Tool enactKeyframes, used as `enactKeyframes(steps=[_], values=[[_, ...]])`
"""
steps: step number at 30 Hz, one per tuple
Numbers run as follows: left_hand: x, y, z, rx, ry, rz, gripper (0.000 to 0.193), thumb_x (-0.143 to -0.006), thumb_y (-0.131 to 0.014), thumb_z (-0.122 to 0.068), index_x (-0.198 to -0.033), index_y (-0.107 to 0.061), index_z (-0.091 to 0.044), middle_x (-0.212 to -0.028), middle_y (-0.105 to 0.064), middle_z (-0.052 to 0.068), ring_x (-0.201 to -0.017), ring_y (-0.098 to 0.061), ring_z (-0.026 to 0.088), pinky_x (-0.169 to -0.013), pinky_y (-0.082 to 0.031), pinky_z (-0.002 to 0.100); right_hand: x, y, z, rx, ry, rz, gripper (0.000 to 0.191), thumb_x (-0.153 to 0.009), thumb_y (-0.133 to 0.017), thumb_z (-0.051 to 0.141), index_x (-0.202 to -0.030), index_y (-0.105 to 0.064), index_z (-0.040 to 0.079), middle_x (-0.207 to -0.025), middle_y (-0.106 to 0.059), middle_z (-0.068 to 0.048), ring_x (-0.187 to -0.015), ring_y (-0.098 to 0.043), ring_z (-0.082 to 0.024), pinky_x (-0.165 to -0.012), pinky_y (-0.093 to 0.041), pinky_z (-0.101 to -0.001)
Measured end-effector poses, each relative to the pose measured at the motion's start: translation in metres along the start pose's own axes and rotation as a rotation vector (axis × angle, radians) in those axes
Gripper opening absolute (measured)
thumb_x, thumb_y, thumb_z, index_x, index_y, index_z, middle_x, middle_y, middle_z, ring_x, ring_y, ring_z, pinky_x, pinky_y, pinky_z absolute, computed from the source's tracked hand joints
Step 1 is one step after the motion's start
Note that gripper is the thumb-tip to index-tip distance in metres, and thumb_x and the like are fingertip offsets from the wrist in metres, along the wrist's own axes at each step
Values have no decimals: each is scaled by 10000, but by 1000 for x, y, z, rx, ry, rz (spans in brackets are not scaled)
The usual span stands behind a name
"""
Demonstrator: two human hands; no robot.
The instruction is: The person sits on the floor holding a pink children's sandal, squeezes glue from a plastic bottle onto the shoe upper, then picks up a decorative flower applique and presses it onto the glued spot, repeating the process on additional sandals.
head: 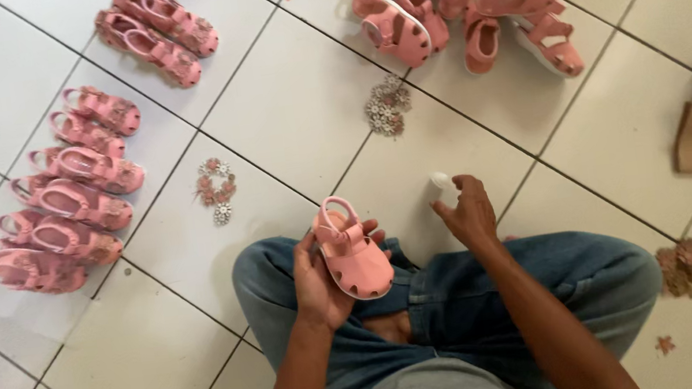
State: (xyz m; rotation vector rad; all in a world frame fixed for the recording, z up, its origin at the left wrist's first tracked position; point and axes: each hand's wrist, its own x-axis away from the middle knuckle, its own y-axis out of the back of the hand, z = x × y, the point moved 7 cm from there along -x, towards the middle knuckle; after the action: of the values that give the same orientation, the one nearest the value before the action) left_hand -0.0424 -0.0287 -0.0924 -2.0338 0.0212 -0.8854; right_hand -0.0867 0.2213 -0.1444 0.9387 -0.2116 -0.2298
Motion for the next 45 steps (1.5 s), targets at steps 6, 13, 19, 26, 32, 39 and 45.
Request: enactKeyframes(steps=[6,13,19,26,32,39,45], values=[[2,-27,-8,53,17,119,761,-1018,-263,-612,-1450,-455,-16,-1313,-634,211,-1133,-675,372,-937,-586,497,-21,-6,7,-82,-1,-60,327,-912,-829,244,-1031,-642,4,-1003,-697,-163,-891,-689,-305,-787,-549,-438],[2,-37,-13,-52,-21,280,701,-1096,-276,-563,-1513,-438,-22,-1347,-627,171,-1148,-653,341,-945,-575,478,26,32,19,-572,-62,123,266,-935,-760,134,-1141,-679,-14,-1003,-743,-140,-898,-710,-187,-786,-584,-337],[0,-30,0,45,-58,296,688,-1113,-249,-552,-1427,-494,9,-1240,-648,186,-1125,-693,362,-979,-578,498,87,100,37,-815,-155,186,270,-951,-661,62,-1199,-644,-46,-1061,-752,-186,-970,-770,-255,-877,-637,-354],[-3,-23,2,11,-160,253,590,-1146,-264,-513,-1421,-533,-64,-1262,-658,115,-1131,-663,231,-984,-543,412,137,165,85,-404,285,-26,250,-948,-742,57,-1186,-691,-3,-1138,-730,-174,-966,-718,-195,-747,-572,-276],[2,-24,-3,58,-201,214,529,-1138,-307,-472,-1429,-522,-87,-1314,-644,61,-1184,-629,178,-1032,-518,368,151,173,120,-80,534,-124,318,-867,-836,116,-1154,-718,49,-1130,-747,-134,-1012,-752,-215,-742,-622,-296],[5,-25,-4,26,-187,232,570,-1123,-295,-510,-1420,-523,-81,-1287,-648,83,-1154,-639,197,-1013,-525,379,154,170,131,-51,569,-101,345,-844,-849,116,-1157,-714,61,-1114,-748,-133,-1006,-754,-224,-784,-628,-316],[2,-18,0,90,-179,221,569,-1123,-315,-511,-1461,-505,-94,-1345,-630,48,-1209,-616,167,-1055,-504,361,155,170,138,1,578,-90,358,-822,-857,97,-1148,-717,48,-1103,-750,-137,-991,-750,-225,-787,-623,-321]])
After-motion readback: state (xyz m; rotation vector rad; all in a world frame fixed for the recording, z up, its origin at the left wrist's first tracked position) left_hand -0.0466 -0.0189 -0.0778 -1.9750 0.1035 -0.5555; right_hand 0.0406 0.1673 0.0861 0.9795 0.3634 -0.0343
